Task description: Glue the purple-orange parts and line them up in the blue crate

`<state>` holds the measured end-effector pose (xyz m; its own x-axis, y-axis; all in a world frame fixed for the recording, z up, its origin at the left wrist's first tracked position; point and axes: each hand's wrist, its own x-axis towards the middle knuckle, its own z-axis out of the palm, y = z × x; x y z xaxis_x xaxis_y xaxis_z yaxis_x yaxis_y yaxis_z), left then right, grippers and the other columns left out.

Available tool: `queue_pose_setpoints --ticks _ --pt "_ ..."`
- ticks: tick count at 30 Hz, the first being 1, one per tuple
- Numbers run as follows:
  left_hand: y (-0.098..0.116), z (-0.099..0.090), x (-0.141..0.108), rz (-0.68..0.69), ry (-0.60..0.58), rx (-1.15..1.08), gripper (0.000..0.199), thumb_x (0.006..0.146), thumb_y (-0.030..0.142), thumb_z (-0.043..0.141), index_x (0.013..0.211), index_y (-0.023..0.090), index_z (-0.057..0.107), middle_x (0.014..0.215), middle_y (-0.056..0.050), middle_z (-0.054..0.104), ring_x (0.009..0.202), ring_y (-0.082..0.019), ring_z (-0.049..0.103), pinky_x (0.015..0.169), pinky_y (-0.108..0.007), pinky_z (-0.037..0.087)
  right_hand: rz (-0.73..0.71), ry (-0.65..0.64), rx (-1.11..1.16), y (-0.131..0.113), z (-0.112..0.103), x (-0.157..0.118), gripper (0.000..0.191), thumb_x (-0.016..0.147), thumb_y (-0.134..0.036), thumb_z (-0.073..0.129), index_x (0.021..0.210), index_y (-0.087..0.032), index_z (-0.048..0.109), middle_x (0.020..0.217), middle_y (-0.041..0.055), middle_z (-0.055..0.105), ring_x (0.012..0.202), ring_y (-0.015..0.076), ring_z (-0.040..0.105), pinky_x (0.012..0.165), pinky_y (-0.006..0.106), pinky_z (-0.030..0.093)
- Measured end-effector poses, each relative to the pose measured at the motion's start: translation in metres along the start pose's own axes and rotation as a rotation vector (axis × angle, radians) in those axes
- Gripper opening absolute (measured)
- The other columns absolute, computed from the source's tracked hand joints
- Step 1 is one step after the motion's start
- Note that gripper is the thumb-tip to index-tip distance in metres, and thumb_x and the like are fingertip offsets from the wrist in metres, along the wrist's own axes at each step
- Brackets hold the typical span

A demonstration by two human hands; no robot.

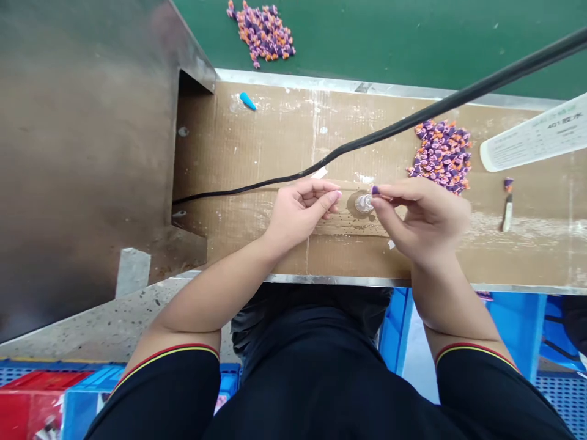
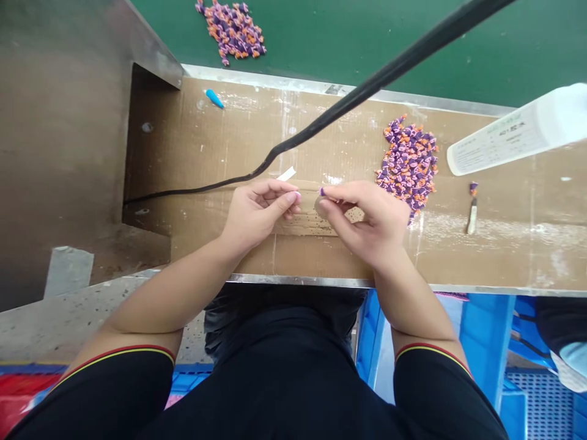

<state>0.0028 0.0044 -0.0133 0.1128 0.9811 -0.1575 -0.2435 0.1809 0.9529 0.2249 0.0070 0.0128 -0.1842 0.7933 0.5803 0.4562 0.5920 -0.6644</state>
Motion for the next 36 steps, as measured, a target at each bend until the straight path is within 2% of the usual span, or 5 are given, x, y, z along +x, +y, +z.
queue_pose_setpoints --ticks 5,12,27,30,36 --pt "0.006 0.007 -0.006 -0.11 0.027 -0.21 0.046 0.073 0.054 0.105 0.089 0.017 0.084 0.091 -0.007 0.084 0.08 -0.014 0.08 0.078 -0.023 0.068 -0.056 0.087 -0.022 -0.006 0.029 -0.009 0.004 0.105 -0.028 0.076 0.103 -0.029 0.079 0.093 0.0009 0.086 0.08 0.0193 0.084 0.07 0.032 0.071" --pt "0.011 0.015 -0.019 -0.073 -0.003 -0.426 0.023 0.077 0.042 0.105 0.087 0.028 0.089 0.089 -0.001 0.085 0.081 -0.007 0.08 0.074 -0.01 0.063 -0.183 0.142 -0.133 -0.012 0.037 -0.01 0.005 0.102 -0.026 0.081 0.102 -0.029 0.077 0.093 -0.0008 0.088 0.076 0.0192 0.085 0.069 0.032 0.073" --pt "0.001 0.015 -0.021 0.14 0.021 -0.26 0.014 0.086 0.046 0.099 0.093 0.036 0.091 0.1 -0.003 0.087 0.085 -0.011 0.08 0.074 -0.017 0.064 -0.232 0.163 -0.089 -0.016 0.039 -0.008 0.021 0.098 -0.013 0.085 0.11 -0.028 0.076 0.1 0.0 0.088 0.083 0.0173 0.086 0.076 0.028 0.073" --pt "-0.003 0.014 -0.022 0.268 0.013 -0.173 0.006 0.095 0.037 0.092 0.101 0.037 0.091 0.108 -0.003 0.087 0.092 -0.012 0.082 0.082 -0.02 0.067 -0.249 0.144 -0.103 -0.016 0.037 -0.008 0.022 0.098 -0.012 0.084 0.111 -0.028 0.076 0.1 0.0001 0.088 0.084 0.0171 0.086 0.077 0.027 0.073" --pt "-0.007 0.014 -0.023 0.453 0.048 -0.043 0.014 0.1 0.027 0.086 0.108 0.038 0.09 0.111 -0.002 0.087 0.106 -0.018 0.085 0.1 -0.032 0.071 -0.296 0.108 -0.193 -0.017 0.032 -0.008 0.015 0.103 -0.018 0.08 0.114 -0.028 0.076 0.103 0.0001 0.088 0.083 0.0167 0.085 0.075 0.028 0.073"
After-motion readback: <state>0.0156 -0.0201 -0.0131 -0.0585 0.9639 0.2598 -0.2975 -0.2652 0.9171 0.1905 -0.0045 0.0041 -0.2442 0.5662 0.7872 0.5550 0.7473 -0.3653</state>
